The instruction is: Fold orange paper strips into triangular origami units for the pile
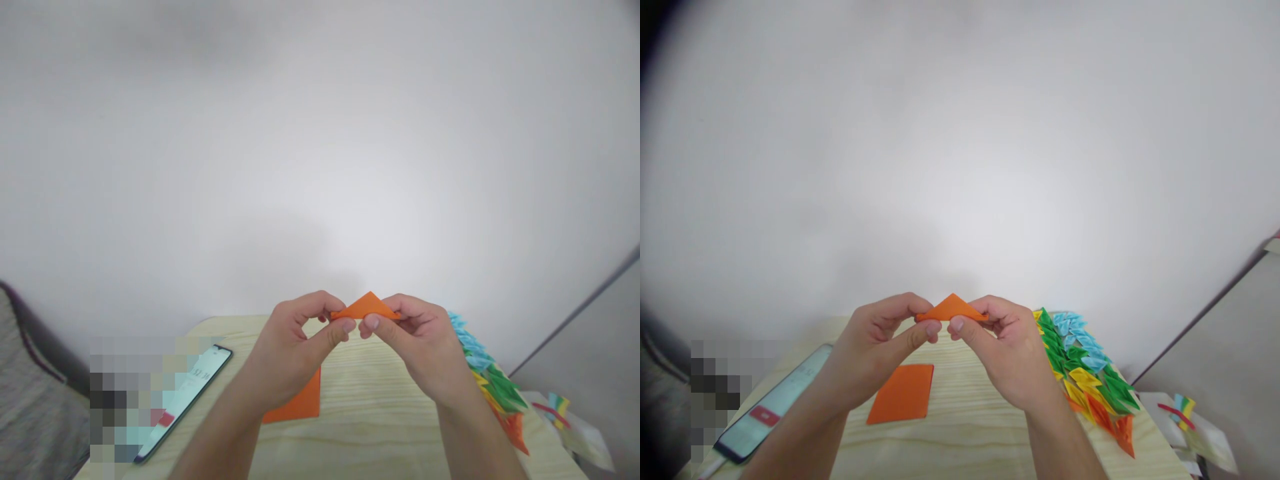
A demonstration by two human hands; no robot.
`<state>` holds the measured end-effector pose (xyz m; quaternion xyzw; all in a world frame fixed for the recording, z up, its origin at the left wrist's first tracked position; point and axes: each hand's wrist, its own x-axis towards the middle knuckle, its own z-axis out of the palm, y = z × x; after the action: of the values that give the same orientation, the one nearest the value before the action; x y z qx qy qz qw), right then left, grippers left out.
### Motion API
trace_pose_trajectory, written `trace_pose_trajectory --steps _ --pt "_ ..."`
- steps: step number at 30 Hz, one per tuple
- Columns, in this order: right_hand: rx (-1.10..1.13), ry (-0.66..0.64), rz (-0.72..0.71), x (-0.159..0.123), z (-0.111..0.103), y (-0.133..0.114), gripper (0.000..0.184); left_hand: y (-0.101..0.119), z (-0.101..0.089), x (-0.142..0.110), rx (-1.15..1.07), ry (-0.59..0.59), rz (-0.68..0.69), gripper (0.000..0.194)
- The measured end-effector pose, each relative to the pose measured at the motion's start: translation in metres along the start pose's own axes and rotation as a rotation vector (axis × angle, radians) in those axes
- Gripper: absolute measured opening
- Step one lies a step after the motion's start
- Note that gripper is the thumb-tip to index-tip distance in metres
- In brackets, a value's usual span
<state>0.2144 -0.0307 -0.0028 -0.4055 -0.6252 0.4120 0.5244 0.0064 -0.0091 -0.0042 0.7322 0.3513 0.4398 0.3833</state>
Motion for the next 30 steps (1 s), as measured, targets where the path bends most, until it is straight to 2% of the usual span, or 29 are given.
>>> trace_pose_trajectory --steps 5,13,21,30 --pt "-0.010 0.036 -0.015 0.0006 0.0011 0.0006 0.016 0.0007 -0.0004 -0.0008 -0.017 0.081 0.000 0.019" --pt "0.025 0.020 0.016 -0.0012 0.0028 -0.0007 0.013 0.0034 -0.0009 -0.0017 -0.034 0.032 -0.015 0.024" --pt "-0.053 0.015 0.017 0.0001 -0.0006 0.0009 0.018 0.0011 -0.0030 -0.0005 -0.086 -0.020 -0.042 0.026" --pt "0.023 0.030 0.024 0.0026 -0.0063 0.0025 0.025 -0.0017 -0.0075 -0.0008 -0.070 0.073 -0.018 0.027"
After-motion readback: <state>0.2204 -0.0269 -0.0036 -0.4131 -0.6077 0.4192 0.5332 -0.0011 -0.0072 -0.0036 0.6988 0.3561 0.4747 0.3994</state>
